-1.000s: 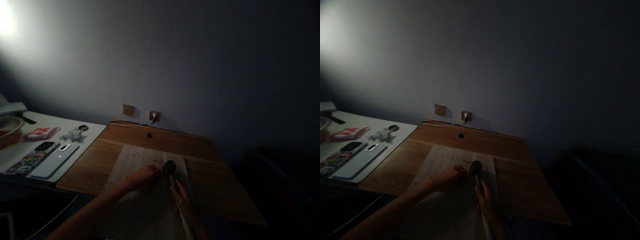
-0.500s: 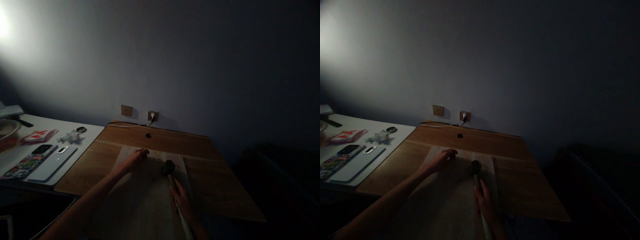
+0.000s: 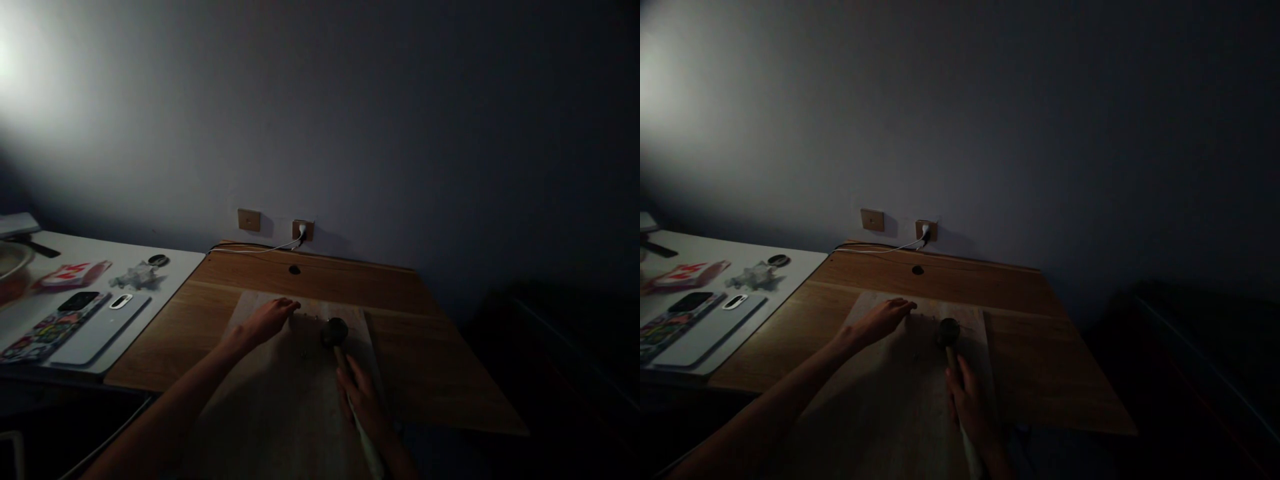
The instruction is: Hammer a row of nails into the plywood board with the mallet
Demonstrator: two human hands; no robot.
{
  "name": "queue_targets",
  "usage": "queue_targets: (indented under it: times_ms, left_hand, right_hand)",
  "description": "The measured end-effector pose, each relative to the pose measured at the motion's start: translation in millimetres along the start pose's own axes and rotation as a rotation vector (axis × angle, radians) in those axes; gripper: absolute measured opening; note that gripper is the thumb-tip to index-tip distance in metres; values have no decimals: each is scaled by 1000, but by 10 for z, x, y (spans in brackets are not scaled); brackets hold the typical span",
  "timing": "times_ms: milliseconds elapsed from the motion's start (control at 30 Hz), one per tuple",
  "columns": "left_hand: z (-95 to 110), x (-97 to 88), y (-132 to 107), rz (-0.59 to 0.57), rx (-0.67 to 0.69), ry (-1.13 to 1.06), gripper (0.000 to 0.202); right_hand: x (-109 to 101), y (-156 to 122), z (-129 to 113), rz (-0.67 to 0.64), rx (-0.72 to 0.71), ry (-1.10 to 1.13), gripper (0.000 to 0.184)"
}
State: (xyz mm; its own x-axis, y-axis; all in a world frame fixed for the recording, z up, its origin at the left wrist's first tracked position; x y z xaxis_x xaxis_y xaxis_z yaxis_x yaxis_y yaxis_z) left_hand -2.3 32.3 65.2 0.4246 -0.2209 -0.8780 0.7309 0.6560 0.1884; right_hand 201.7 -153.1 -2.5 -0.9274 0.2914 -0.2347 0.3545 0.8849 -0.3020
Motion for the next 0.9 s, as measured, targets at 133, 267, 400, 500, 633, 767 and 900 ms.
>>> queue_targets:
  times_ms: [133, 267, 400, 500, 633, 767, 900]
  left_hand:
    - [-10, 23, 21, 22, -21, -61, 43]
    - [-71, 73, 55, 76, -50, -182, 34]
    - [-174, 159, 40, 161, -119, -302, 42]
    - [-215, 221, 23, 233, -129, -333, 44]
    - [-250, 262, 23, 249, -162, -346, 42]
    - [-270, 275, 11, 210, -170, -391, 49]
    - [-281, 297, 0, 180, -169, -416, 54]
  right_hand:
    - [11, 38, 40, -1, -14, -1, 83]
    - [23, 45, 40, -15, -26, 6, 83]
    - [41, 26, 59, -31, 18, 43, 85]
    - [41, 15, 58, -20, 24, 49, 84]
    - [38, 12, 51, -20, 21, 37, 83]
    - [36, 14, 35, -21, 15, 22, 84]
    - [8, 13, 20, 6, 0, 7, 82]
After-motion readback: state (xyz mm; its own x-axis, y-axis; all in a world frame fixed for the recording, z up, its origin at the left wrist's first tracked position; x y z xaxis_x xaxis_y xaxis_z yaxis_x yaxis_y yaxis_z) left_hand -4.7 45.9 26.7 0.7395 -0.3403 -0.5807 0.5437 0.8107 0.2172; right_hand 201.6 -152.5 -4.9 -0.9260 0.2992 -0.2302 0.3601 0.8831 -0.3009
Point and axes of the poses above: each hand's wrist, its own y-axis towards the middle knuckle, its own x-axis out of the palm, z = x × y, the point moved 5 cm from there along y, towards the middle knuckle, and after that the axes turned 1 degree about -y, right-handed, at the moved point
